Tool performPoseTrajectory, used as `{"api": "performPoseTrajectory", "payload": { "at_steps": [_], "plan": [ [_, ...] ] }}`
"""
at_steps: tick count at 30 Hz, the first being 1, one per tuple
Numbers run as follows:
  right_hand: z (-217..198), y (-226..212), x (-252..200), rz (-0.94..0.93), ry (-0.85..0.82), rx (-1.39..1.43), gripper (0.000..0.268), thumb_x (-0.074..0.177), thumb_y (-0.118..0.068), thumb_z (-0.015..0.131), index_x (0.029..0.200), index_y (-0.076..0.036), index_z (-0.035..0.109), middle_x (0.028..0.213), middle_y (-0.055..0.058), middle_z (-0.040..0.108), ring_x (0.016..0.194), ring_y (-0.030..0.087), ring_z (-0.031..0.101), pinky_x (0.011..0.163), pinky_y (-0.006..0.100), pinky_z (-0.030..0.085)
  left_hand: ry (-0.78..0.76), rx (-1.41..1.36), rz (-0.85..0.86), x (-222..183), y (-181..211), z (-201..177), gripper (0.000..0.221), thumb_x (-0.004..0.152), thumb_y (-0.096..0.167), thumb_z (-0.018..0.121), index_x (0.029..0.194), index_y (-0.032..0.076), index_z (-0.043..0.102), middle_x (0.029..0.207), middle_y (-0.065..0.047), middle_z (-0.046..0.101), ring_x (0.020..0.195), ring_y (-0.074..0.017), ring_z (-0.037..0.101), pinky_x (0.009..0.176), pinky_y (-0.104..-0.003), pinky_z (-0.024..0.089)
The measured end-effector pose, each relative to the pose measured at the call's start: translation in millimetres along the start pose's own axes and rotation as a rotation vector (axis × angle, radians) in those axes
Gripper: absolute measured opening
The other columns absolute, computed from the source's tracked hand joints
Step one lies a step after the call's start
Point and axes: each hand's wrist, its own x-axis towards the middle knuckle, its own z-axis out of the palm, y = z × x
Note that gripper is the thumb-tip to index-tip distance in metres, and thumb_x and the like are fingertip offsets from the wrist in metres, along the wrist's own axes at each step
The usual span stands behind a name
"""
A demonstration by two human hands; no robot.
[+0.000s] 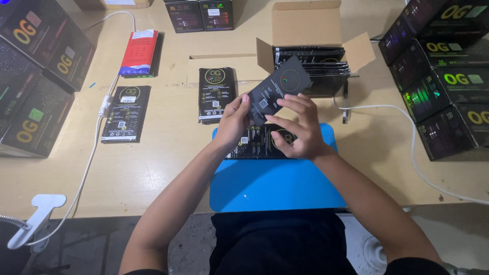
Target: The person handles phone screens, removing protective films, and placing the screens into protective sleeves before packing them into a box.
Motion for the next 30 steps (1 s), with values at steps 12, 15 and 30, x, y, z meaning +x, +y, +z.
{"api": "performPoseTrajectory", "payload": {
  "at_steps": [12, 15, 30],
  "plan": [
    [6.4, 9.8, -9.1, 0.148, -0.323, -0.176, 0.059, 0.091, -0.062, 0.045, 0.143, -0.037, 0.06, 0.166, 0.01, 0.02, 0.158, 0.037, 0.013, 0.124, 0.06, 0.003, -0.058, 0.072, -0.018, -11.7, 25.6, 17.3, 0.048, 0.114, 0.029, 0.033, 0.15, 0.001, 0.05, 0.108, -0.017, 0.066, 0.107, -0.0253, 0.066, 0.098, -0.053, 0.059],
    [0.1, 37.2, -1.9, 0.061, -0.237, -0.256, 0.052, 0.094, -0.064, 0.045, 0.136, -0.044, 0.07, 0.173, 0.005, 0.016, 0.161, 0.027, -0.004, 0.124, 0.051, -0.014, -0.088, 0.12, -0.018, 1.0, -14.2, -8.5, 0.046, 0.115, 0.029, 0.034, 0.149, 0.004, 0.053, 0.111, -0.017, 0.065, 0.107, -0.0241, 0.064, 0.096, -0.053, 0.059],
    [-55.5, 63.8, 11.4, 0.369, -0.346, -0.145, 0.074, 0.106, -0.066, 0.016, 0.147, -0.028, 0.065, 0.172, 0.016, 0.015, 0.159, 0.046, 0.01, 0.126, 0.068, 0.002, -0.022, 0.194, -0.157, 2.1, 26.3, -8.0, 0.049, 0.105, 0.043, 0.043, 0.134, 0.008, 0.058, 0.112, -0.01, 0.069, 0.095, -0.0164, 0.066, 0.065, -0.025, 0.053]
  ]
}}
